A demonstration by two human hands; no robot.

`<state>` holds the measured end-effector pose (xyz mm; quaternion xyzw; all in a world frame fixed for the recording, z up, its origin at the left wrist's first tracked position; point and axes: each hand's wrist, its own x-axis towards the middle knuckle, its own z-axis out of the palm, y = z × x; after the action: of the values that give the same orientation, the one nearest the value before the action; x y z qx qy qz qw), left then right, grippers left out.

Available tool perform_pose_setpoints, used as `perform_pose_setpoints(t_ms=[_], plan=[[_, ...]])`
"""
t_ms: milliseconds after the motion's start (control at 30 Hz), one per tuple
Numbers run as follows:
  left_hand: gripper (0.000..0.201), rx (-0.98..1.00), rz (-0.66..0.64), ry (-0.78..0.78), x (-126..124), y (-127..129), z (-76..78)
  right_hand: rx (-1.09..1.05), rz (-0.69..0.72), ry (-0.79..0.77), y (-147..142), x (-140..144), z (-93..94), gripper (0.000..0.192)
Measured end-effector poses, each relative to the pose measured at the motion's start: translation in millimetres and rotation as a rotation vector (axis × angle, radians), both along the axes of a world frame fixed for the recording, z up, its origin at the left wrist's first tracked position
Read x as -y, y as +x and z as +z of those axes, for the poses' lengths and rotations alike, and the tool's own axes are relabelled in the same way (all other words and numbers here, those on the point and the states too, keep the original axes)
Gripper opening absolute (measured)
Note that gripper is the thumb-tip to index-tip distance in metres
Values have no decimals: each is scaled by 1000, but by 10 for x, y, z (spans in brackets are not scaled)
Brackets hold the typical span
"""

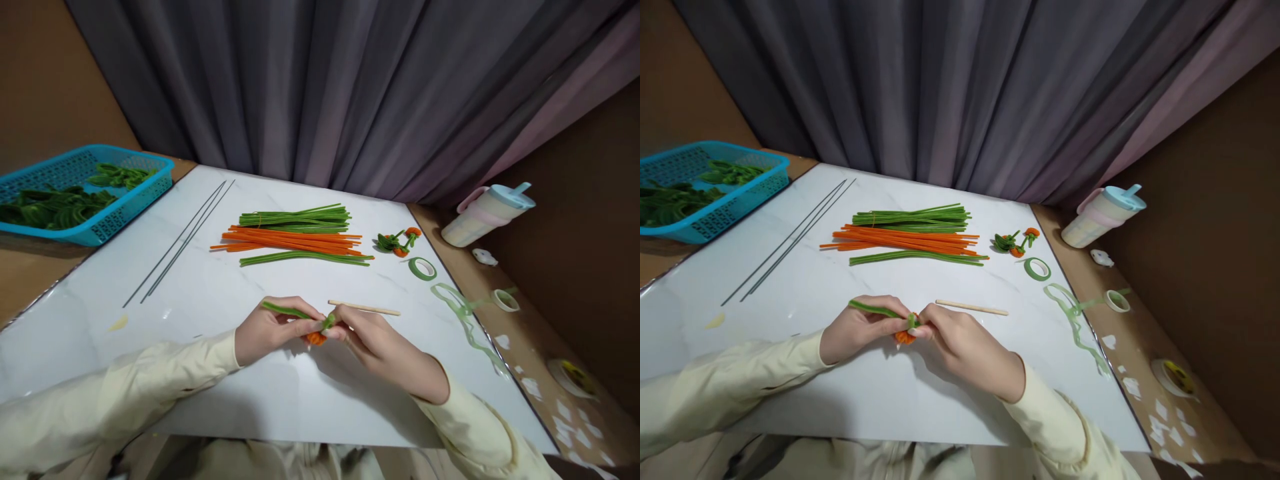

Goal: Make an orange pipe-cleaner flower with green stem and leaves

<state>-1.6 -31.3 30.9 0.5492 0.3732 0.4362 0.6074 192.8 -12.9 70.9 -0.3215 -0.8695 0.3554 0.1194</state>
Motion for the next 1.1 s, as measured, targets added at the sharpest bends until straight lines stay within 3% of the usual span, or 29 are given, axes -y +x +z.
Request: perform_pose_setpoints(t_ms=[233,433,567,800,900,1100], plan=[[12,-103,16,243,31,-6,4,-39,-68,-348,-17,-5,93,20],[18,-37,-4,-13,17,10,3,-141,-223,-448,-105,31,87,22],[24,28,-35,-117,-14,20,14,-156,-210,-418,-122,21,85,22],[28,103,-115,-311,-72,5,28,-87,-59,-10,-125,-5,73,15],[25,156,-219,-431,-82,-28,12,-66,58,210,-111,-12,100,15],[27,296,-426,-657,-77,-70,35,35,394,963,-120,-22,217,25]])
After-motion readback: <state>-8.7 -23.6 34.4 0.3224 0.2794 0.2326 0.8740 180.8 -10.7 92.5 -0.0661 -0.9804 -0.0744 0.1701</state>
